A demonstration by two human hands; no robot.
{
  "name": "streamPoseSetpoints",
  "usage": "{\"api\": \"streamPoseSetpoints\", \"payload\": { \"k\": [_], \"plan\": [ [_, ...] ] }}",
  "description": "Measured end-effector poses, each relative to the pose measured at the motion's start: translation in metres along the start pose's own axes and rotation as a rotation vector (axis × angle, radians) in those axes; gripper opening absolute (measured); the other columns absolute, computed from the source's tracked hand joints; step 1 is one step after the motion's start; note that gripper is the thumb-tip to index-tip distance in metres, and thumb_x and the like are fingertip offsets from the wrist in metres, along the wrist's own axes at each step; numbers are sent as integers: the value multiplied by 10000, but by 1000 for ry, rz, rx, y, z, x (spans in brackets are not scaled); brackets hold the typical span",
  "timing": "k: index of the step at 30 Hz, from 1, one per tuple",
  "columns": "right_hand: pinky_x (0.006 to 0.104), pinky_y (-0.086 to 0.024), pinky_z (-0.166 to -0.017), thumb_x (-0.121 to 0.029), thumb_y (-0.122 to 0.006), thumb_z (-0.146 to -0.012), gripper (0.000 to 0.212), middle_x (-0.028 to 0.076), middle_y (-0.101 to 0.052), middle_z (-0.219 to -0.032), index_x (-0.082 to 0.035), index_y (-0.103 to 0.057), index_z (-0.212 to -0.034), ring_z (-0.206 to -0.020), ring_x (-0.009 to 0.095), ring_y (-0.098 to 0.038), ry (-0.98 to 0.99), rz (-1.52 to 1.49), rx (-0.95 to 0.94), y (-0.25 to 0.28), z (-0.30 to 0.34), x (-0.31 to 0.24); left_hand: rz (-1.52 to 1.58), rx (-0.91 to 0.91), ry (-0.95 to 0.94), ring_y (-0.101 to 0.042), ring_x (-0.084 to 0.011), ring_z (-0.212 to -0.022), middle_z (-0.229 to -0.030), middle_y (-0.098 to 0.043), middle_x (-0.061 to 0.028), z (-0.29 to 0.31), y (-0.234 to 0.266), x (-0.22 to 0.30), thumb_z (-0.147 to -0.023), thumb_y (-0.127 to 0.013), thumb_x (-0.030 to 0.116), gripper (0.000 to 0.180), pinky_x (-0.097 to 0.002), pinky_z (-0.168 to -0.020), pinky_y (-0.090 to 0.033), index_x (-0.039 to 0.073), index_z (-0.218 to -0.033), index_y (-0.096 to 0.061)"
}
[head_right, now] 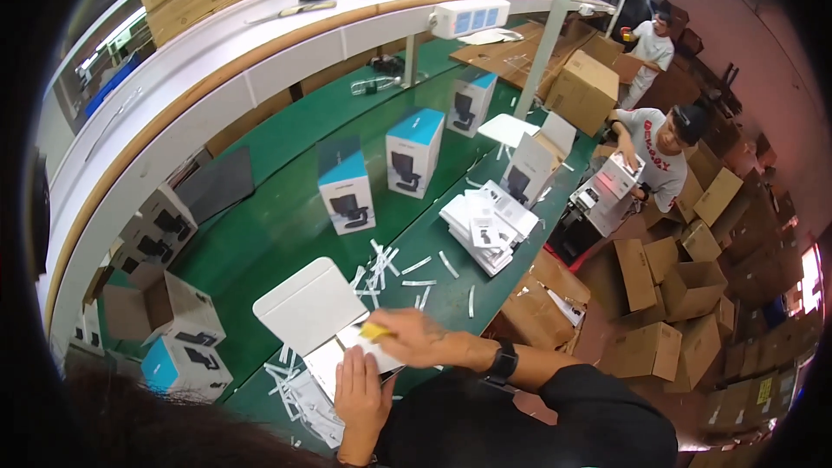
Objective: The person cuts the seal of a blue box with a utility knife, presses it closed, and places it into a larger white box. They then insert a manual and a white item into the white box before closing the lid.
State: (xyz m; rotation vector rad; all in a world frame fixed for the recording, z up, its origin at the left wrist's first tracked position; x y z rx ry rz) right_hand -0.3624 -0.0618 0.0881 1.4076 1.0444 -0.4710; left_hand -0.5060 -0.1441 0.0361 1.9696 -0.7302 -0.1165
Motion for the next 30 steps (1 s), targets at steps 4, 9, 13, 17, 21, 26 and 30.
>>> {"api": "streamPoseSetpoints", "payload": {
  "k": [4,9,13,17,21,26,30],
  "plan": [
    [478,-584,-777,-244,-621,-985,372,201,-737,-965,-82,-618,-1319,-867,394,-732,234,194,-289,-53,-15,-29,67,158,-77,-727,-395,-1083,-1125,-745,-206,8,1,5,-916,-773,239,309,-504,-1048,-562,-24,-1073,-730],
    [445,-587,-767,-222,-626,-975,320,160,-729,-937,-103,-658,-1270,-824,381,-721,156,197,-289,-67,-38,-26,45,224,-125,-727,-353,-1092,-1109,-750,-171,9,15,7,-893,-783,193,292,-451,-1008,-575,-25,-1086,-755],
    [439,-583,-788,-216,-645,-963,290,144,-727,-983,-98,-681,-1225,-850,369,-720,341,240,-275,-79,-46,-33,32,194,-70,-727,-343,-1123,-1162,-749,-199,12,11,0,-951,-629,122,267,-452,-1052,-545,-56,-1113,-744],
    [432,-580,-810,-222,-668,-950,272,134,-730,-1038,-85,-695,-1183,-879,356,-722,226,170,-303,-82,-53,-31,19,217,-116,-724,-339,-1145,-1169,-751,-203,16,13,-2,-938,-609,129,290,-443,-1061,-539,-55,-1115,-746],
    [427,-580,-805,-218,-684,-938,275,134,-730,-1026,-83,-718,-1175,-872,350,-722,207,185,-302,-84,-60,-31,36,244,-128,-724,-337,-1145,-1170,-751,-207,16,14,-6,-935,-606,136,298,-440,-1065,-537,-54,-1116,-748],
    [381,-590,-746,-188,-739,-910,257,106,-735,-1003,-75,-777,-1138,-832,316,-734,302,239,-319,-86,-59,-33,55,230,-125,-748,-328,-1085,-1111,-773,-168,14,20,-7,-933,-731,159,248,-437,-1016,-574,-27,-1091,-777],
    [389,-586,-735,-192,-740,-912,253,103,-734,-998,-74,-784,-1131,-819,314,-730,284,225,-331,-90,-60,-37,56,229,-129,-753,-320,-1065,-1097,-775,-165,13,20,-9,-924,-737,155,230,-430,-1003,-581,-18,-1069,-783]
  ]
}}
Point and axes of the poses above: each hand's wrist, its own z-axis away from the middle knuckle, its own y-axis out of the back of the hand, x = y × z, the point moved 8 cm from there along -z, towards the middle knuckle
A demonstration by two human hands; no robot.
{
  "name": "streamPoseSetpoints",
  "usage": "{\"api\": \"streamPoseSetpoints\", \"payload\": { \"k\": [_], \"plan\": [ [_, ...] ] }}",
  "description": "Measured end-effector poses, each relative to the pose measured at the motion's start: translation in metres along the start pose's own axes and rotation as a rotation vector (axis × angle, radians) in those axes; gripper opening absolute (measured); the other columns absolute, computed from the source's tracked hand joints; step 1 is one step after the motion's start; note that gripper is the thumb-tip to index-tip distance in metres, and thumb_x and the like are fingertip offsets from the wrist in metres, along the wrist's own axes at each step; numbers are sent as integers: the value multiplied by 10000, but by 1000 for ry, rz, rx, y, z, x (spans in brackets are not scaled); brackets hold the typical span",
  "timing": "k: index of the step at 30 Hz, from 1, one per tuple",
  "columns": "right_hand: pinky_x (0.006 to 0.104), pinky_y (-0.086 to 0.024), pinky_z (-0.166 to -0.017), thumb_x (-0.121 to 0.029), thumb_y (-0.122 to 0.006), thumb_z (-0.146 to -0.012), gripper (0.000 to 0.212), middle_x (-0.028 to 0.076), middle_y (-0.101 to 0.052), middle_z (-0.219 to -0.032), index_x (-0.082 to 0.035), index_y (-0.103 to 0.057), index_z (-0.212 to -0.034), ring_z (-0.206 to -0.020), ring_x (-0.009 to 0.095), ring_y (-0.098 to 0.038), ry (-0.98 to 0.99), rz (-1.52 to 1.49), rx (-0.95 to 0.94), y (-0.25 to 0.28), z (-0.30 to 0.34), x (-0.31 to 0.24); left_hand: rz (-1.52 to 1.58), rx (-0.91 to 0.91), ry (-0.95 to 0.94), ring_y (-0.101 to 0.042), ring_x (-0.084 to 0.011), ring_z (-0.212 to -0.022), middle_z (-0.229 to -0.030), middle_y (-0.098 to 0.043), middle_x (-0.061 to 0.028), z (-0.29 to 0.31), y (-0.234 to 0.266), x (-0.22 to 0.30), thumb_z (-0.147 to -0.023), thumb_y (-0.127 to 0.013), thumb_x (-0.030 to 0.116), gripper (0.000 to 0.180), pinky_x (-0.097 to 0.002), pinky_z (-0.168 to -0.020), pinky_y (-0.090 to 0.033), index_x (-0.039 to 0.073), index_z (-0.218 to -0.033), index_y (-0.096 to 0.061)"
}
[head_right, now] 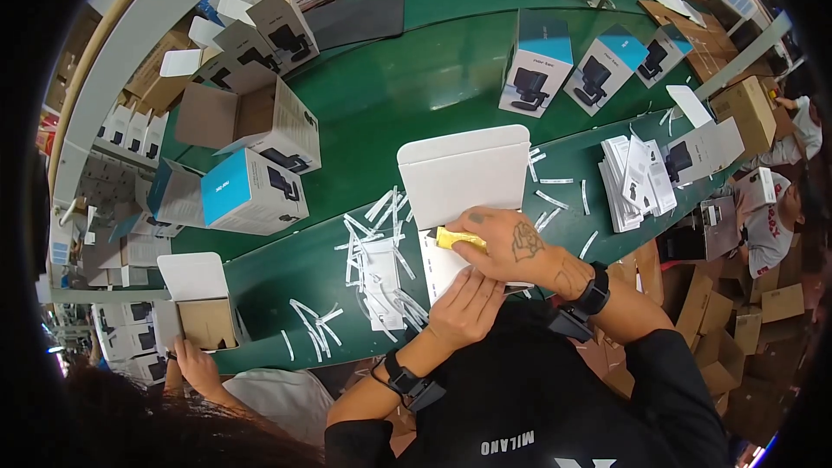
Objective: The person cuts the seal of a blue box with a utility knife, presses it closed, and places it into a larger white box. They then insert a manual and a white item into the white box before closing the lid.
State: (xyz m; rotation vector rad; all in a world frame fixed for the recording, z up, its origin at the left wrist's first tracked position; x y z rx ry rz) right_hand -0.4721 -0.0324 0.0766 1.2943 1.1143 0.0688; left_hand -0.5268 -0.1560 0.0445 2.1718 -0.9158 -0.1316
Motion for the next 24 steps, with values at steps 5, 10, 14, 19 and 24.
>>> {"api": "streamPoseSetpoints", "payload": {
  "k": [5,10,14,19,24],
  "plan": [
    [412,-588,-757,-203,-696,-947,248,127,-729,-1020,-97,-762,-1161,-839,340,-725,29,-57,-93,-19,0,-22,7,-22,8,-754,-317,-1036,-1071,-771,-163,11,-1,-2,-906,-744,145,192,-428,-994,-587,-5,-1019,-785],
    [431,-592,-755,-185,-666,-970,240,155,-726,-1030,-95,-735,-1182,-846,360,-728,-82,-35,85,-13,5,-14,29,55,-13,-737,-365,-1074,-1091,-749,-214,14,2,-5,-894,-647,119,245,-453,-1029,-570,-45,-1039,-758],
    [432,-590,-757,-175,-662,-972,244,172,-726,-1031,-69,-716,-1185,-859,371,-730,-81,-48,140,-16,6,-18,18,41,5,-751,-322,-1010,-1027,-766,-156,13,11,-13,-900,-731,126,160,-434,-989,-597,-5,-981,-774],
    [431,-587,-763,-157,-659,-970,243,173,-729,-1033,-53,-706,-1184,-868,373,-732,-53,-73,138,-26,6,-23,23,45,12,-750,-322,-1013,-1028,-766,-159,17,15,-16,-899,-727,125,165,-434,-991,-596,-6,-989,-772],
    [420,-584,-740,-156,-668,-971,238,161,-722,-1032,-62,-710,-1185,-856,361,-732,-74,-63,137,-36,7,-21,32,46,-10,-750,-337,-1001,-1019,-764,-167,22,18,-17,-898,-720,119,162,-443,-986,-595,-8,-986,-769]
  ]
}}
Point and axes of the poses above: each hand's wrist, its own z-axis away from the middle knuckle, its own y-axis out of the back of the hand, x = y × z, the point moved 8 cm from there along -z, towards the middle knuckle
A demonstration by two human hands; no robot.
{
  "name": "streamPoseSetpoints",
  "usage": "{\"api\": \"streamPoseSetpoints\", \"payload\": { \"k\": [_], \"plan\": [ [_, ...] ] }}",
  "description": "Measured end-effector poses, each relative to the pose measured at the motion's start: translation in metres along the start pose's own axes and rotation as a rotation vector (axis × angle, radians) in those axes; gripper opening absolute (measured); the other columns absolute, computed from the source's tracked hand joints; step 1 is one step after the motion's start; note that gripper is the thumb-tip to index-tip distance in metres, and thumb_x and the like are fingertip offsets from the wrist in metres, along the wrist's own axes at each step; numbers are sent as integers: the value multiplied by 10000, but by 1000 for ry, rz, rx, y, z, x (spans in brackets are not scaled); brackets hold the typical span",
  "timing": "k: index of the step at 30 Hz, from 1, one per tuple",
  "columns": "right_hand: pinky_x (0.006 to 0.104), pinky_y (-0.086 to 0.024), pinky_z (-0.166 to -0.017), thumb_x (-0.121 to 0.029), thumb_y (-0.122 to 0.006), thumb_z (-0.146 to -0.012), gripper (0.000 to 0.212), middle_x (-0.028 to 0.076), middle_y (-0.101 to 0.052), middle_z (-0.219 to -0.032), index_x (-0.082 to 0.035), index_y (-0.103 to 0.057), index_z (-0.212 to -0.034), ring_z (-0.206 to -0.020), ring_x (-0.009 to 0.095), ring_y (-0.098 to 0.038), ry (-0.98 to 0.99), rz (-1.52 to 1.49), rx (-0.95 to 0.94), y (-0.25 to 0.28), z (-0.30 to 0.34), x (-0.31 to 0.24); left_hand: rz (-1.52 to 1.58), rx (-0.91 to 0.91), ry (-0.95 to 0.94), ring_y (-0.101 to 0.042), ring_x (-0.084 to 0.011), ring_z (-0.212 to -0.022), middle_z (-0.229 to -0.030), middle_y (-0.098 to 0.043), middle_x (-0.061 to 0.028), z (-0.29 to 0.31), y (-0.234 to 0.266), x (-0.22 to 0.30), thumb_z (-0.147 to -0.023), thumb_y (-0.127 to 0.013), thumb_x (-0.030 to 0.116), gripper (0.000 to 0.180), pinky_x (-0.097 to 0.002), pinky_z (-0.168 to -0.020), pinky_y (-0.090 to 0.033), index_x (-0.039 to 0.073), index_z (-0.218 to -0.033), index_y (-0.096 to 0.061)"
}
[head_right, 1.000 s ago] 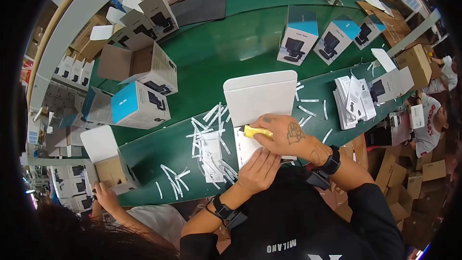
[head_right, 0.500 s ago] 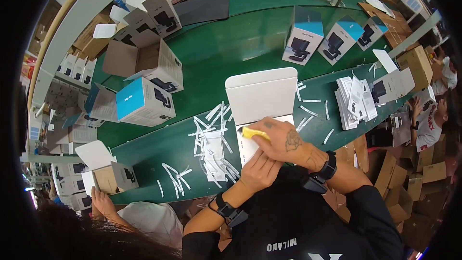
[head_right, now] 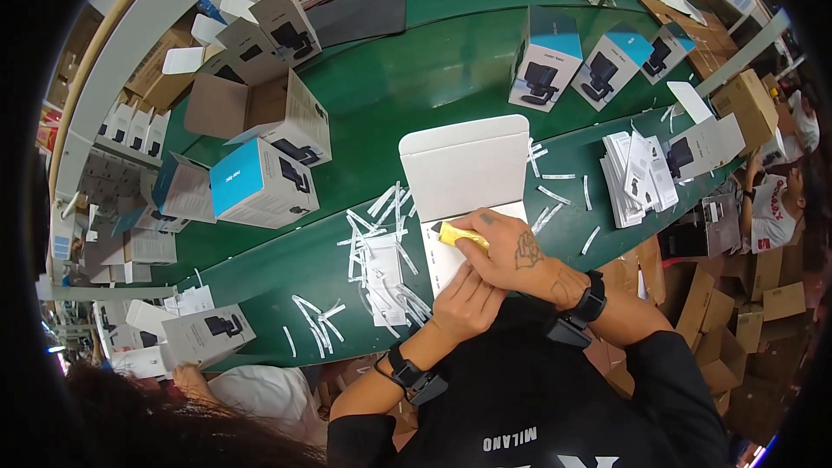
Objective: The person cuts the seal of a blue box with a utility knife, presses it closed, and places it into a larger white box. They then insert a manual and a white item into the white box before closing the lid.
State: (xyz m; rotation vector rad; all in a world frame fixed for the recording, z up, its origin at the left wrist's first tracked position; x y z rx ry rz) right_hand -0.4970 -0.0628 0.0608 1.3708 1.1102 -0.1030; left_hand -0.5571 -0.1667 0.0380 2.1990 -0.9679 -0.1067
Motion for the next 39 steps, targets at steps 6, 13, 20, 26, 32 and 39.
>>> {"api": "streamPoseSetpoints", "payload": {
  "k": [6,13,20,26,32,39],
  "plan": [
    [369,-585,-650,-175,-685,-964,266,78,-678,-983,-92,-722,-1214,-768,278,-724,407,303,-109,-14,8,-43,-5,-36,-18,-751,-351,-972,-989,-758,-176,14,1,1,-882,-716,106,155,-451,-967,-598,-14,-965,-767],
    [357,-586,-635,-174,-681,-963,268,55,-663,-967,-105,-734,-1217,-702,265,-707,168,300,23,-5,3,-33,4,0,4,-753,-347,-957,-972,-754,-177,3,12,-1,-864,-717,94,159,-442,-965,-603,-22,-961,-767],
    [382,-589,-652,-166,-670,-963,257,94,-692,-979,-103,-744,-1201,-718,306,-707,115,78,-56,-7,-8,-38,-12,-1,-3,-753,-340,-978,-987,-760,-172,10,16,-4,-878,-726,112,161,-436,-971,-603,-12,-969,-770],
    [387,-585,-637,-157,-667,-961,250,103,-692,-975,-101,-746,-1192,-758,308,-710,54,88,-18,-8,-11,-33,-5,15,5,-756,-330,-965,-988,-763,-157,12,21,-6,-885,-728,117,159,-435,-970,-601,-5,-976,-774],
    [374,-576,-598,-161,-673,-954,252,85,-682,-963,-114,-749,-1190,-749,289,-708,269,190,-90,-20,-1,-61,-1,-43,12,-755,-316,-961,-979,-763,-151,24,23,-6,-879,-737,121,144,-434,-977,-596,9,-960,-775],
    [372,-577,-589,-195,-673,-958,259,59,-689,-977,-133,-735,-1201,-732,286,-711,21,271,6,-12,-12,-44,-11,28,-6,-752,-295,-909,-940,-761,-138,15,35,-9,-858,-747,123,133,-415,-914,-602,14,-930,-774]
  ]
}}
Point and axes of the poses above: each hand's wrist, its own z-axis away from the middle knuckle, its own y-axis out of the back of the hand, x = y × z, the point moved 8 cm from there along -z, towards the middle knuckle
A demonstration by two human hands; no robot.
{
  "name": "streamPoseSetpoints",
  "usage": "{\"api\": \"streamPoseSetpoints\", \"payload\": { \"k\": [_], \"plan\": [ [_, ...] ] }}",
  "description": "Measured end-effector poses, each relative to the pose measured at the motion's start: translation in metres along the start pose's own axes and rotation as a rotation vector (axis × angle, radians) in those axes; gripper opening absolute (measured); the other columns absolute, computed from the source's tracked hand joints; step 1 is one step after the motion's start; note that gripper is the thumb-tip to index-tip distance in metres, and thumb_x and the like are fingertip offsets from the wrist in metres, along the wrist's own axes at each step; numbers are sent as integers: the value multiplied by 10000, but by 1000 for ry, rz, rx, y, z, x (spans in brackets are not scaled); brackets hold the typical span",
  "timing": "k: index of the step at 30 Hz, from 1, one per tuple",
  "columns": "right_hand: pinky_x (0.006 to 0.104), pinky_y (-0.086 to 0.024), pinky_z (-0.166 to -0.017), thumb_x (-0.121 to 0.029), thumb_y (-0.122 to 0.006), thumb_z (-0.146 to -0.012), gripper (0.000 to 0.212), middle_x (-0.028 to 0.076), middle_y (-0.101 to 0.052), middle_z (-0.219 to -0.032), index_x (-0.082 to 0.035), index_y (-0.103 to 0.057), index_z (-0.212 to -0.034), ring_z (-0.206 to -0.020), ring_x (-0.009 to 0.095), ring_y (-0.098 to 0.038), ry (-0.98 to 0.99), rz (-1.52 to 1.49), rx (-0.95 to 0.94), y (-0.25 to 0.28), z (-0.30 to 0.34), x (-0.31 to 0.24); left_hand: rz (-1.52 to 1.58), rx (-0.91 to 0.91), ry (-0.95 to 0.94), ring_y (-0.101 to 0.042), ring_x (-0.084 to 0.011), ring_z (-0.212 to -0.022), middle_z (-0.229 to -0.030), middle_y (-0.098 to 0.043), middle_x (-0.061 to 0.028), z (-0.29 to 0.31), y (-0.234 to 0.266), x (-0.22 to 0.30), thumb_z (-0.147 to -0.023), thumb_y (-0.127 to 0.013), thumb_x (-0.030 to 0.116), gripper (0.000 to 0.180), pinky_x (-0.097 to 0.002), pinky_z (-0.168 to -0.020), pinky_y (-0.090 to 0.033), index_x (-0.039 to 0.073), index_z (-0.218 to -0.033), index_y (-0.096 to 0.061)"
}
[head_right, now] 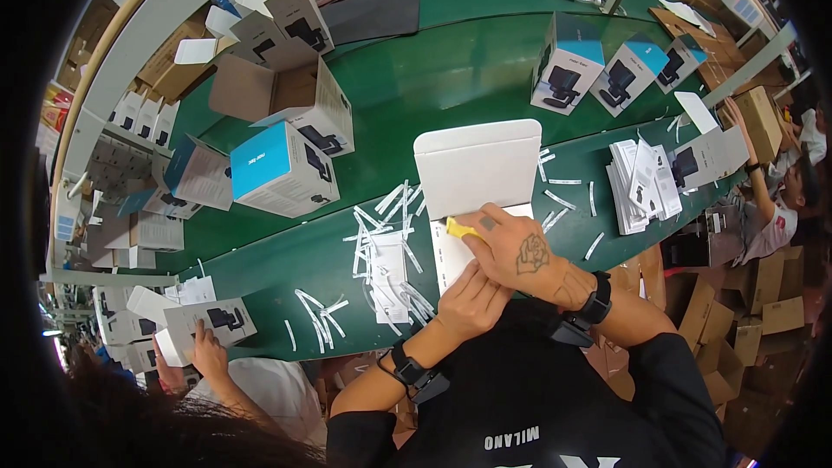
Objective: The person cuts the seal of a blue box with a utility knife, presses it closed, and places it into a larger white box. They then insert a manual and a white item into the white box before closing the lid.
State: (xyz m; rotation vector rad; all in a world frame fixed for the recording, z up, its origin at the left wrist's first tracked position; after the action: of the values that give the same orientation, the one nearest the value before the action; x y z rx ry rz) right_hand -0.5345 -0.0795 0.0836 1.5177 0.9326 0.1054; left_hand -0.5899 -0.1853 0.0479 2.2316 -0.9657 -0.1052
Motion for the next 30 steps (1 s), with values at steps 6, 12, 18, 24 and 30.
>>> {"api": "streamPoseSetpoints", "payload": {
  "k": [6,12,18,24,30],
  "plan": [
    [437,-584,-654,-210,-664,-971,215,119,-721,-984,-105,-709,-1154,-790,317,-728,158,-180,-316,-20,4,-27,23,-106,31,-748,-281,-910,-949,-760,-128,23,-6,-2,-851,-772,132,170,-401,-885,-600,9,-968,-780],
    [444,-579,-693,-215,-687,-954,209,139,-729,-935,-83,-699,-1115,-808,334,-726,-12,-301,-135,-18,-26,-20,-4,-41,-4,-731,-333,-1062,-1059,-753,-184,16,1,0,-888,-660,139,283,-445,-1032,-556,-57,-1069,-753],
    [442,-574,-697,-231,-715,-923,192,141,-730,-885,-50,-711,-986,-803,354,-720,204,-47,-102,-34,-29,-34,41,-50,10,-724,-343,-1090,-1120,-748,-199,20,5,-4,-887,-655,137,308,-450,-1060,-542,-69,-1097,-747],
    [458,-564,-674,-247,-732,-879,211,141,-710,-818,-38,-705,-896,-745,361,-703,152,-84,-110,-41,-42,-36,8,-37,8,-717,-346,-1116,-1144,-745,-209,22,13,-8,-898,-652,133,306,-453,-1074,-534,-73,-1105,-743],
    [446,-561,-635,-225,-754,-809,223,150,-705,-794,-30,-685,-893,-692,357,-696,201,-43,-127,-38,-43,-52,23,-48,-3,-715,-344,-1134,-1155,-744,-212,31,11,-5,-927,-636,144,297,-446,-1077,-533,-62,-1112,-742]
  ]
}}
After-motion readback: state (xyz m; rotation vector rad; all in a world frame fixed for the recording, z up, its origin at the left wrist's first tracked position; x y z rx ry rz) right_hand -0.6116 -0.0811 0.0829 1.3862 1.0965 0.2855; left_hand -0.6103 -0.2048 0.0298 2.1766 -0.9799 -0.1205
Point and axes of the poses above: each hand's wrist, its own z-axis away from the middle knuckle, its own y-axis out of the back of the hand, x = y × z, the point moved 8 cm from there along -z, towards the middle knuckle
